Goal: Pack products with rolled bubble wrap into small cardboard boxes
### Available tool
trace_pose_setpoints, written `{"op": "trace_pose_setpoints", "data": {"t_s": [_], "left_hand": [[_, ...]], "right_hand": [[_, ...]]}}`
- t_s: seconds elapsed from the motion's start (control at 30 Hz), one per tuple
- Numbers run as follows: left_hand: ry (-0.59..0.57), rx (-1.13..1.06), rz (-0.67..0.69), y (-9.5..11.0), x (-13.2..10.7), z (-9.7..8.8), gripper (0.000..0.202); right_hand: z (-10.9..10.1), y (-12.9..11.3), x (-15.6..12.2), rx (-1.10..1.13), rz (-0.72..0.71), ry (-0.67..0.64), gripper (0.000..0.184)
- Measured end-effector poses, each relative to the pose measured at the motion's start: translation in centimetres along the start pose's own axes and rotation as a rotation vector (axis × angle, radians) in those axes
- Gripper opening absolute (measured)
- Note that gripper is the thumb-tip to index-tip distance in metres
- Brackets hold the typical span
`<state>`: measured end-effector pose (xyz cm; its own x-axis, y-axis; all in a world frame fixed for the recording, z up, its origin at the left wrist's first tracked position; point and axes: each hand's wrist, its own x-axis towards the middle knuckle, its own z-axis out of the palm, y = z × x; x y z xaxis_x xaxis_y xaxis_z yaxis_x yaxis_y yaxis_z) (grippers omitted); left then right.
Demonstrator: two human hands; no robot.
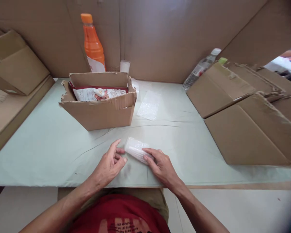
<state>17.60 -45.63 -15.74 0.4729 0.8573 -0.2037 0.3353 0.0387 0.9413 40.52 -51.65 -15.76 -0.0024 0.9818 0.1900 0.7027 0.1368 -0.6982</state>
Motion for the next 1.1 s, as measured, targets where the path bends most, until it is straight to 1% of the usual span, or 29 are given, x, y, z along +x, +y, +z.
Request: {"op": "trace_pose_setpoints", "data": {"t_s": [0.07,0.1,0.17,0.2,0.23,0.27,0.3,0.33,0.37,0.4,0.43,0.47,0.5,0.57,0.63,0.67,0.7,0.73,0.77,0.8,0.87,0.93,1.0,1.07,1.1], "left_hand": [[-0.023,-0.241,-0.034,-0.3,-0.4,0.7,0.079],[-0.027,-0.323,-0.031,-0.3,-0.4,1.2,0.081],[-0.022,-0.397,-0.021,0.0,-0.3,1.9,0.081],[-0.010,-0.395,-0.016,0.2,-0.3,2.2,0.079],[0.007,-0.377,-0.007,0.4,-0.3,2.5,0.077],[0.018,-0.351,0.010,0.6,-0.4,2.6,0.075],[0.026,-0.322,0.038,0.7,-0.5,2.7,0.074],[0.024,-0.285,0.071,0.7,-0.7,2.7,0.072],[0.020,-0.232,0.111,0.8,-0.8,2.6,0.070],[0.022,-0.162,0.162,0.9,-0.9,2.3,0.067],[0.038,-0.073,0.238,1.1,-1.0,1.7,0.064],[0.078,0.033,0.337,1.5,-0.9,0.9,0.062],[0.147,0.152,0.455,2.1,-0.7,-0.3,0.061],[0.366,0.392,0.711,3.8,0.2,-3.5,0.062],[0.646,0.611,0.890,5.9,1.5,-7.4,0.067],[0.765,0.702,0.926,6.8,2.2,-9.2,0.070],[0.840,0.769,0.932,7.4,2.8,-10.8,0.070],[0.868,0.812,0.919,7.8,3.4,-12.1,0.070],[0.859,0.836,0.904,8.0,3.8,-12.9,0.069],[0.817,0.849,0.896,7.8,4.0,-13.4,0.067],[0.716,0.855,0.916,7.0,3.9,-13.3,0.066],[0.664,0.849,0.956,5.9,3.5,-12.7,0.066],[0.656,0.822,0.966,5.1,3.1,-12.2,0.065],[0.652,0.797,0.960,4.8,2.9,-12.1,0.065],[0.647,0.790,0.959,4.8,3.0,-12.2,0.064]], "right_hand": [[0.0,-0.5,-0.3,0.154,0.085,-0.060,0.024],[-0.1,-0.6,-0.5,0.206,0.097,-0.098,0.023],[-0.4,-0.8,-0.8,0.215,0.054,-0.116,0.021],[-0.6,-0.7,-0.9,0.178,0.020,-0.087,0.022],[-0.8,-0.6,-0.9,0.134,-0.009,-0.047,0.028],[-1.1,-0.5,-0.9,0.104,-0.025,-0.018,0.037],[-1.3,-0.4,-0.8,0.100,-0.030,-0.019,0.049],[-1.5,-0.4,-0.7,0.118,-0.029,-0.053,0.057],[-1.6,-0.4,-0.5,0.146,-0.035,-0.106,0.055],[-1.6,-0.6,-0.2,0.171,-0.050,-0.161,0.046],[-1.6,-0.7,0.1,0.184,-0.074,-0.198,0.032],[-1.7,-1.0,0.5,0.181,-0.102,-0.204,0.021],[-1.8,-1.2,1.0,0.166,-0.129,-0.182,0.016],[-2.5,-1.8,2.2,0.121,-0.181,-0.083,0.012],[-4.0,-2.6,3.8,0.069,-0.239,0.037,0.006],[-5.0,-3.2,4.8,0.040,-0.273,0.095,0.004],[-6.1,-3.9,5.9,0.008,-0.306,0.152,0.004],[-7.2,-4.8,7.0,-0.028,-0.334,0.211,0.004],[-8.2,-5.8,8.3,-0.071,-0.355,0.267,0.005],[-9.1,-6.9,9.6,-0.120,-0.370,0.319,0.006],[-10.4,-9.1,12.6,-0.223,-0.413,0.381,0.006],[-10.7,-11.0,16.1,-0.313,-0.486,0.373,0.007],[-9.8,-12.4,19.7,-0.386,-0.569,0.261,0.008],[-8.0,-13.2,22.9,-0.490,-0.609,0.073,0.007],[-6.8,-13.5,24.2,-0.560,-0.604,-0.039,0.007]]}}
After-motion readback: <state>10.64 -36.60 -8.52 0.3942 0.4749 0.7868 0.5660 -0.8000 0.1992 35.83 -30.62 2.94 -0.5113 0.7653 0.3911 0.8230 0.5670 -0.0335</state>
